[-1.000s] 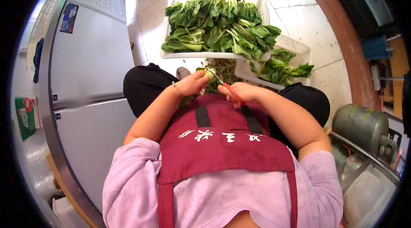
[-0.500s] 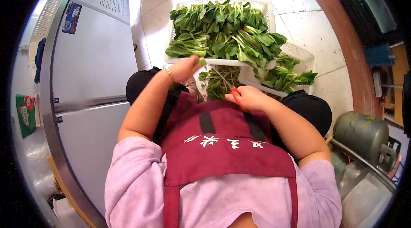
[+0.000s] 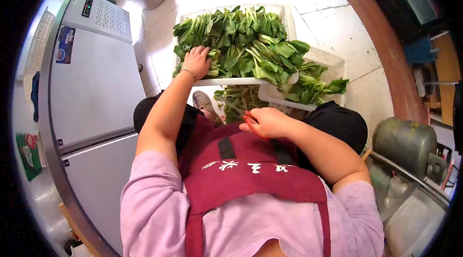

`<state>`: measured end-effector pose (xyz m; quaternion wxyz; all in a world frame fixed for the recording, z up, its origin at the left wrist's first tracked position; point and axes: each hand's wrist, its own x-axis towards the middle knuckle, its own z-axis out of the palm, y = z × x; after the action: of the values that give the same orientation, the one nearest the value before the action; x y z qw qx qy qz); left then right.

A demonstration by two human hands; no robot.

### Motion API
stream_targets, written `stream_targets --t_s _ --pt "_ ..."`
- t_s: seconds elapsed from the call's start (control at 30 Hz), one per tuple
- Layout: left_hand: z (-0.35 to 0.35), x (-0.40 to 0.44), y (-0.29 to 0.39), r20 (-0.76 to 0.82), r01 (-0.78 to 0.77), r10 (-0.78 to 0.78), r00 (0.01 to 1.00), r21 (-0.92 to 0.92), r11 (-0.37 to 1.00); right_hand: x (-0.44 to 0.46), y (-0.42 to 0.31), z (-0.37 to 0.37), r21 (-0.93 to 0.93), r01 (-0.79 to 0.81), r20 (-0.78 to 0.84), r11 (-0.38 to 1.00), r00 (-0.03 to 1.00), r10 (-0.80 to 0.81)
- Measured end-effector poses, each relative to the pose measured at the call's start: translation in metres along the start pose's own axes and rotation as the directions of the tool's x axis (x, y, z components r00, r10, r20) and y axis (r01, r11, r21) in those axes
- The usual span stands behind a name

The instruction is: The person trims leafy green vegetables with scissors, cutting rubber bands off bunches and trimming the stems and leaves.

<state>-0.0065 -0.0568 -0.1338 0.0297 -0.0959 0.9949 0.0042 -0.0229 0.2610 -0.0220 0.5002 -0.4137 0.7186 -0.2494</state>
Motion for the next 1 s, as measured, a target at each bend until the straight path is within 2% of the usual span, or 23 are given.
stream_targets --t_s 0.07,0.1,0.13,0.2,0.23,0.27,0.33,0.4,0.47,0.53,0.57,0.6,0.67,0.73,0.83,0.87,0.93,0.97,1.0 --pt "-0.018 -0.003 0.010 -0.045 -0.015 0.017 0.999 0.040 0.999 -0.003 -0.004 -0.004 -0.012 -0.007 0.016 1.000 1.000 0.008" --pt "-0.021 -0.002 0.012 -0.124 -0.037 0.046 0.991 0.068 0.997 -0.004 -0.004 -0.003 -0.004 0.014 -0.001 1.000 1.000 -0.014" --pt "-0.033 -0.001 0.021 -0.122 -0.038 0.046 0.991 0.067 0.997 -0.004 -0.005 -0.004 0.005 0.036 -0.019 0.999 0.999 -0.036" --pt "-0.052 0.003 0.045 -0.169 0.001 0.000 0.986 0.009 1.000 -0.006 -0.009 -0.008 0.023 0.082 -0.057 0.996 0.995 -0.081" --pt "-0.046 0.011 0.053 -0.247 -0.056 0.032 0.969 -0.088 0.995 -0.008 -0.011 -0.010 0.036 0.130 -0.093 0.991 0.988 -0.126" --pt "-0.041 0.019 0.060 -0.191 -0.069 0.023 0.981 -0.237 0.969 -0.010 -0.012 -0.012 0.037 0.127 -0.092 0.991 0.988 -0.123" --pt "-0.033 0.034 0.080 -0.012 0.014 -0.023 1.000 -0.505 0.863 -0.012 -0.015 -0.015 0.112 0.158 -0.169 0.981 0.976 -0.138" --pt "-0.021 0.049 0.098 0.173 0.203 -0.126 0.977 -0.561 0.802 -0.015 -0.017 -0.018 0.135 0.129 -0.162 0.982 0.981 -0.107" --pt "-0.004 0.065 0.108 0.189 0.236 -0.154 0.970 -0.574 0.784 -0.016 -0.015 -0.019 0.151 0.150 -0.197 0.977 0.973 -0.119" --pt "0.002 0.077 0.113 0.456 0.397 -0.169 0.874 -0.467 0.790 -0.018 -0.014 -0.018 0.142 0.157 -0.210 0.977 0.970 -0.126" --pt "0.011 0.077 0.114 0.467 0.451 -0.204 0.860 -0.509 0.733 -0.018 -0.014 -0.018 0.132 0.168 -0.221 0.977 0.966 -0.136" --pt "0.010 0.076 0.115 0.466 0.449 -0.204 0.861 -0.509 0.734 -0.018 -0.013 -0.017 0.132 0.170 -0.223 0.977 0.965 -0.137" --pt "0.007 0.073 0.119 0.489 0.528 -0.237 0.839 -0.630 0.569 -0.018 -0.010 -0.014 0.169 0.210 -0.262 0.963 0.951 -0.162" --pt "0.003 0.072 0.112 0.708 0.740 -0.213 0.673 -0.648 0.181 -0.018 -0.007 -0.014 0.130 0.195 -0.250 0.972 0.955 -0.158" --pt "0.008 0.067 0.096 0.686 0.686 -0.109 0.720 -0.726 -0.036 -0.019 -0.006 -0.014 0.090 0.186 -0.233 0.978 0.959 -0.161" --pt "0.010 0.065 0.090 0.685 0.687 -0.111 0.720 -0.726 -0.034 -0.019 -0.006 -0.015 0.088 0.192 -0.233 0.977 0.958 -0.167" --pt "0.010 0.060 0.080 0.512 0.521 -0.130 0.849 -0.770 0.368 -0.021 -0.008 -0.015 0.094 0.198 -0.241 0.976 0.955 -0.171" --pt "0.010 0.060 0.075 0.505 0.497 -0.113 0.856 -0.741 0.452 -0.022 -0.008 -0.014 0.099 0.201 -0.247 0.975 0.954 -0.172" --pt "0.011 0.060 0.073 0.505 0.497 -0.114 0.856 -0.741 0.452 -0.022 -0.009 -0.014 0.099 0.202 -0.247 0.974 0.954 -0.173"
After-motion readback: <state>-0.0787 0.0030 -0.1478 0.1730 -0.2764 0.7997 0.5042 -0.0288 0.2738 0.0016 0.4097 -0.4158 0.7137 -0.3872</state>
